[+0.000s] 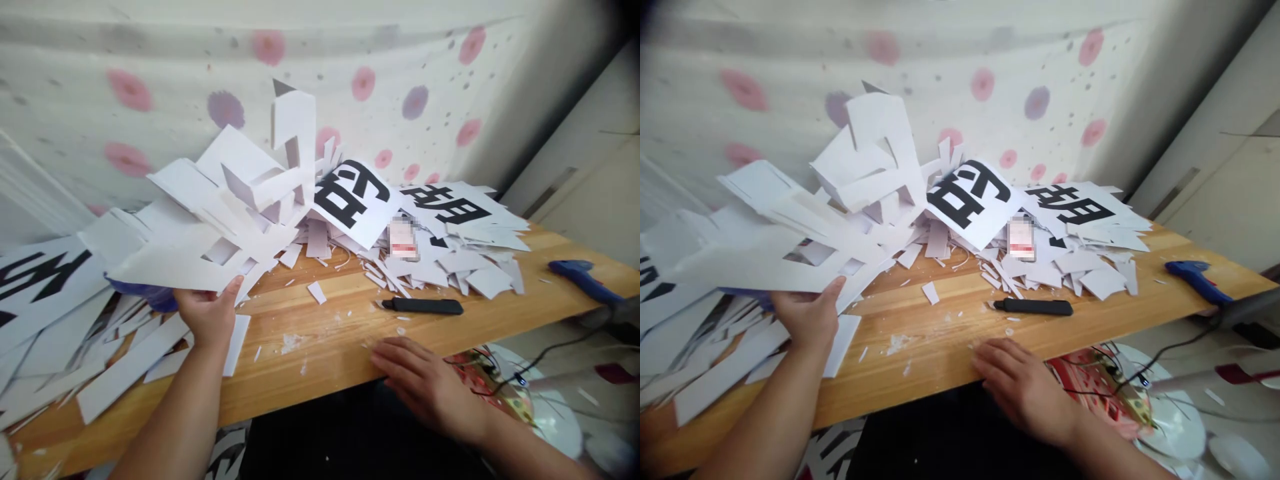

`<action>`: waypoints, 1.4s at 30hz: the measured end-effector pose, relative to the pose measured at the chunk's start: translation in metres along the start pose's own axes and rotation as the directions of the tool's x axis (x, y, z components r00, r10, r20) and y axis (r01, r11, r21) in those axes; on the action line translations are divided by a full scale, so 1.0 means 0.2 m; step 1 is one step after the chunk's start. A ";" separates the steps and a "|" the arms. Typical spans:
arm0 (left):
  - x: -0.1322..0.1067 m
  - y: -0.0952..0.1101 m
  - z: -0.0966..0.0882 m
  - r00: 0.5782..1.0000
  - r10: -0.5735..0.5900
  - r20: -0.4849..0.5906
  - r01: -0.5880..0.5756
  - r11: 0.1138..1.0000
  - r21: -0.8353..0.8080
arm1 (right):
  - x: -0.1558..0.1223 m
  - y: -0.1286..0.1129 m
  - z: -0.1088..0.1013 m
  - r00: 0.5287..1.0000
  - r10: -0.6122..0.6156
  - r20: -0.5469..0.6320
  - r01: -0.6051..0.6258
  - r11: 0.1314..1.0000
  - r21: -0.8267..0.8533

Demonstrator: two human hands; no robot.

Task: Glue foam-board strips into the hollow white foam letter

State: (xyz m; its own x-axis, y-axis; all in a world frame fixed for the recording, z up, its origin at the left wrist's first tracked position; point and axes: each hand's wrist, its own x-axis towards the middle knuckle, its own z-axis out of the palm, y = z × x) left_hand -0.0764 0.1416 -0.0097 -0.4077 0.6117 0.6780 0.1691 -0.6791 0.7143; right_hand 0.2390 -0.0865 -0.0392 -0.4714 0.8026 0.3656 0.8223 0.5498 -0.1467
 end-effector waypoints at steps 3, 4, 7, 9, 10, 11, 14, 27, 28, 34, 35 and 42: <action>-0.01 0.00 -0.01 1.000 -0.001 -0.019 0.002 0.999 0.052 | 0.21 -0.06 0.05 0.976 -0.131 0.172 0.118 0.989 0.084; -0.01 0.00 -0.01 1.000 -0.008 -0.027 0.010 0.997 0.072 | 0.26 -0.07 0.06 0.960 -0.166 0.223 0.144 0.983 0.114; -0.02 0.01 -0.02 0.998 -0.043 -0.041 0.048 0.990 0.133 | 0.41 -0.05 0.10 0.941 -0.146 0.306 0.102 0.982 0.157; -0.02 0.02 -0.02 0.997 -0.059 -0.053 0.068 0.983 0.171 | 0.53 -0.01 0.13 0.946 -0.050 0.319 0.012 0.993 0.121; -0.02 0.03 -0.02 0.996 -0.064 -0.065 0.075 0.979 0.188 | 0.59 0.01 0.15 0.946 -0.004 0.323 -0.028 0.995 0.094; -0.02 0.03 -0.03 0.995 -0.067 -0.080 0.082 0.976 0.203 | 0.66 0.03 0.16 0.945 0.044 0.323 -0.069 0.996 0.065; -0.02 0.05 -0.05 0.988 -0.084 -0.127 0.112 0.968 0.226 | 0.81 0.09 0.21 0.944 0.124 0.305 -0.137 0.990 0.022; -0.02 0.08 -0.03 0.885 -0.448 0.128 0.466 0.849 -0.248 | 0.76 0.12 0.21 0.982 0.080 0.173 -0.099 0.989 0.107; -0.02 0.08 -0.03 0.867 -0.476 0.146 0.498 0.821 -0.278 | 0.73 0.12 0.20 0.984 0.098 0.149 -0.122 0.979 0.165; -0.03 0.07 -0.03 0.822 -0.544 0.168 0.560 0.721 -0.408 | 0.58 0.12 0.08 0.977 0.183 -0.111 -0.111 0.876 0.469; -0.03 0.06 -0.03 0.821 -0.546 0.170 0.561 0.713 -0.421 | 0.57 0.11 0.04 0.969 0.172 -0.176 -0.066 0.871 0.487; -0.03 0.03 -0.03 0.822 -0.548 0.155 0.547 0.684 -0.483 | 0.55 -0.11 -0.28 0.922 -0.070 -0.381 0.281 0.797 0.534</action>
State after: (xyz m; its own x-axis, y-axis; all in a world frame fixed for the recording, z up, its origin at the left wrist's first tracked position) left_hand -0.0783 0.1320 -0.0099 -0.2887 0.9378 0.1929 -0.5404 -0.3259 0.7757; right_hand 0.1866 -0.0230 0.0561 -0.3708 0.6135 0.6972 0.3528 0.7875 -0.5053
